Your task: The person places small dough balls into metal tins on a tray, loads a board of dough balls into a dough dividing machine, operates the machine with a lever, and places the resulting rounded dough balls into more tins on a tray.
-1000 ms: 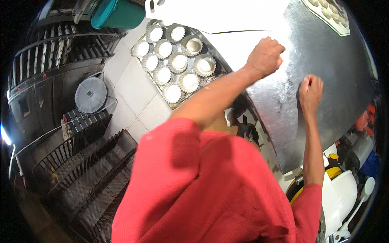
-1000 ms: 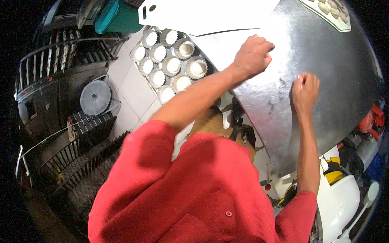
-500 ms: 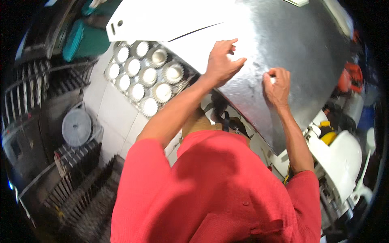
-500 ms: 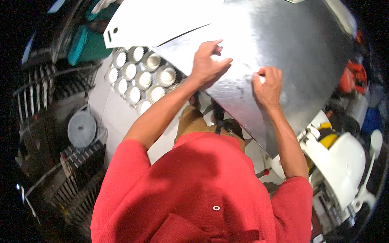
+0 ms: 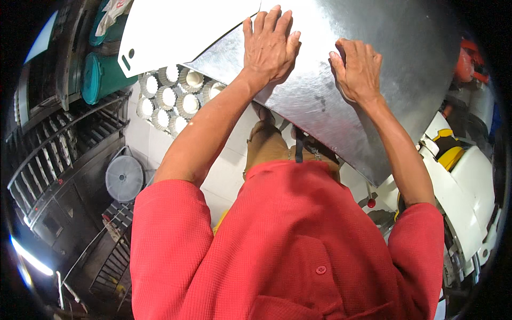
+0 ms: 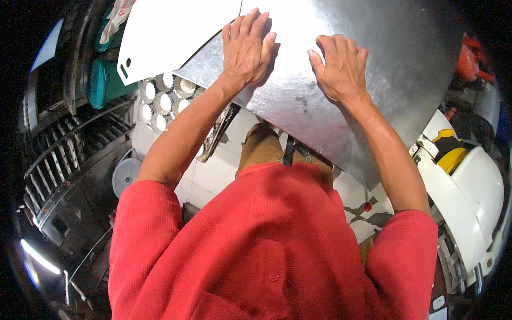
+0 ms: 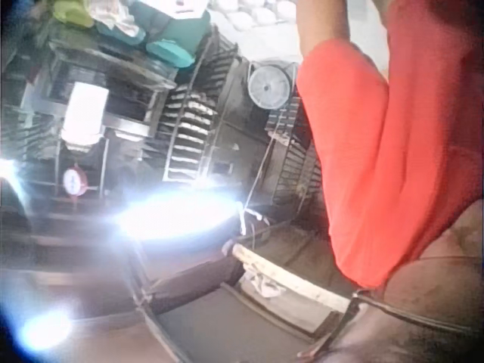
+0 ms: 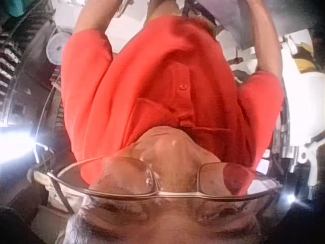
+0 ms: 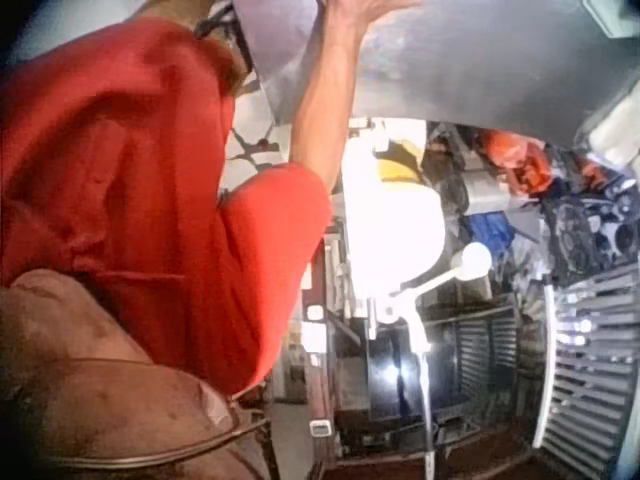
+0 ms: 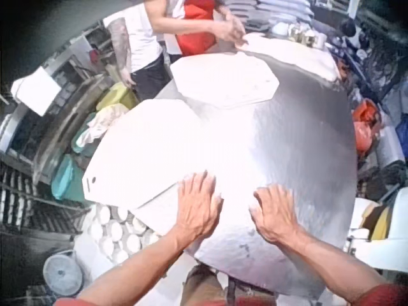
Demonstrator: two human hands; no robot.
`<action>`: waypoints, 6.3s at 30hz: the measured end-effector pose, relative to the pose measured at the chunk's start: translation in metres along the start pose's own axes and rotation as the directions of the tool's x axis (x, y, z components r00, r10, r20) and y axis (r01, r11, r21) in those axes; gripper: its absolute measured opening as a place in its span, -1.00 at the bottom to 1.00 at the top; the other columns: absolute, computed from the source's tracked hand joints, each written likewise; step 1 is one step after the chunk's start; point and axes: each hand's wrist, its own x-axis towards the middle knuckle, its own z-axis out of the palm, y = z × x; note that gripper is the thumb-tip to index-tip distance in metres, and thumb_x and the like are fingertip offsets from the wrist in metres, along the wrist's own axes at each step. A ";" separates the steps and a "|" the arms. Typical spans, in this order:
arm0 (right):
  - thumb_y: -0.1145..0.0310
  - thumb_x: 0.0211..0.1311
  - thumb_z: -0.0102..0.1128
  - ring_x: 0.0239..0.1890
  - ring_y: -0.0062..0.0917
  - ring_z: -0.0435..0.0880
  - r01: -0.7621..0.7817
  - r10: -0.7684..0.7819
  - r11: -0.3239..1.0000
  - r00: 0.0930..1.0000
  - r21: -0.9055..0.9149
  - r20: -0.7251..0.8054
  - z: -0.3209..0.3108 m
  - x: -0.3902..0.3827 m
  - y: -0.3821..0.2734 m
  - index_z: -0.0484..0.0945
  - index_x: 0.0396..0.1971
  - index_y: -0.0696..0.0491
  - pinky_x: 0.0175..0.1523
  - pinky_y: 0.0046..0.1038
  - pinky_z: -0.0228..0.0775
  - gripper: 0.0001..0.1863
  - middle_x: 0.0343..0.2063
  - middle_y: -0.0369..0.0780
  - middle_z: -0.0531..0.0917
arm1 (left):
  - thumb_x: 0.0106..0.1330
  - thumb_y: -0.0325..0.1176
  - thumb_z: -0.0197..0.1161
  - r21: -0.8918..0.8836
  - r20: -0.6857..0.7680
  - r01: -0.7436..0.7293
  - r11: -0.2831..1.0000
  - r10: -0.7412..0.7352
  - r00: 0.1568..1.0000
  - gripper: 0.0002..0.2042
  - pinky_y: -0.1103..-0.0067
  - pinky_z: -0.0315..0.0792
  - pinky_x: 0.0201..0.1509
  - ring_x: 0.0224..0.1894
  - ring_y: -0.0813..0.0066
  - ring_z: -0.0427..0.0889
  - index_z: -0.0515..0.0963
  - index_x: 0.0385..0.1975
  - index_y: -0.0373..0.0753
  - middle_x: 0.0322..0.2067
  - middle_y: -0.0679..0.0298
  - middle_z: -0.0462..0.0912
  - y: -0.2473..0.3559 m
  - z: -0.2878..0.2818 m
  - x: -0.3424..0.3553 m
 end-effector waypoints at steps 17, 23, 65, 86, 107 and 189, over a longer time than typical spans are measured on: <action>0.25 0.20 0.25 -0.22 -0.31 0.64 -0.363 0.158 0.852 0.866 0.377 0.475 -0.078 -0.001 0.015 0.61 -0.22 0.21 -0.08 -0.27 0.44 -0.69 -0.28 -0.12 0.68 | 0.32 -0.01 0.23 -0.443 0.367 0.482 0.756 -0.337 0.867 -0.44 0.33 0.51 0.12 -0.02 0.01 0.67 0.54 0.11 -0.40 -0.06 -0.10 0.68 -0.015 -0.068 0.014; 0.53 0.04 0.41 -0.26 -0.55 0.57 -0.398 0.127 0.899 0.634 0.181 0.763 -0.086 0.000 -0.033 0.55 -0.27 0.12 -0.06 -0.45 0.47 -0.75 -0.30 -0.29 0.60 | 0.10 -0.08 0.50 -0.401 0.508 0.347 0.848 -0.109 0.855 -0.53 0.34 0.55 -0.03 -0.14 0.15 0.69 0.63 -0.11 -0.30 -0.18 -0.03 0.69 -0.056 -0.094 -0.074; 0.35 0.11 0.31 0.17 -0.11 0.41 0.041 -0.035 0.995 0.997 0.086 -0.065 0.014 0.124 -0.133 0.49 0.08 0.17 0.31 -0.09 0.21 -0.50 0.09 -0.06 0.50 | 0.35 0.01 0.23 0.069 -0.023 0.429 0.901 -0.428 0.903 -0.38 -0.05 -0.11 0.51 0.49 0.04 0.09 0.39 0.30 -0.26 0.40 0.07 0.25 -0.160 -0.119 -0.008; 0.30 0.19 0.31 0.28 -0.20 0.37 -0.022 0.026 0.926 1.000 0.378 -0.004 -0.019 0.108 -0.059 0.56 0.05 0.11 0.48 -0.05 -0.02 -0.57 0.13 -0.13 0.53 | 0.33 -0.09 0.21 0.219 0.007 0.411 0.885 -0.423 0.906 -0.39 0.02 -0.07 0.51 0.47 0.02 0.14 0.35 0.32 -0.25 0.39 0.04 0.27 -0.102 -0.097 0.022; 0.31 0.19 0.27 0.28 -0.20 0.35 -0.010 0.023 0.946 0.999 0.325 -0.035 -0.024 0.097 -0.084 0.54 0.02 0.09 0.45 0.01 0.01 -0.61 0.11 -0.15 0.52 | 0.34 -0.04 0.19 0.188 -0.034 0.392 0.901 -0.393 0.919 -0.40 0.02 -0.05 0.51 0.47 0.07 0.15 0.37 0.31 -0.23 0.39 0.05 0.29 -0.107 -0.113 0.005; 0.42 0.05 0.34 0.19 -0.14 0.42 0.157 -0.119 0.968 0.974 0.195 -0.193 0.007 0.085 -0.139 0.54 -0.10 0.10 0.34 -0.07 0.15 -0.63 0.03 -0.11 0.55 | 0.33 0.06 0.19 0.081 -0.143 0.451 0.889 -0.437 0.888 -0.40 0.04 -0.12 0.55 0.50 0.16 0.11 0.41 0.29 -0.16 0.42 0.17 0.27 -0.143 -0.129 -0.047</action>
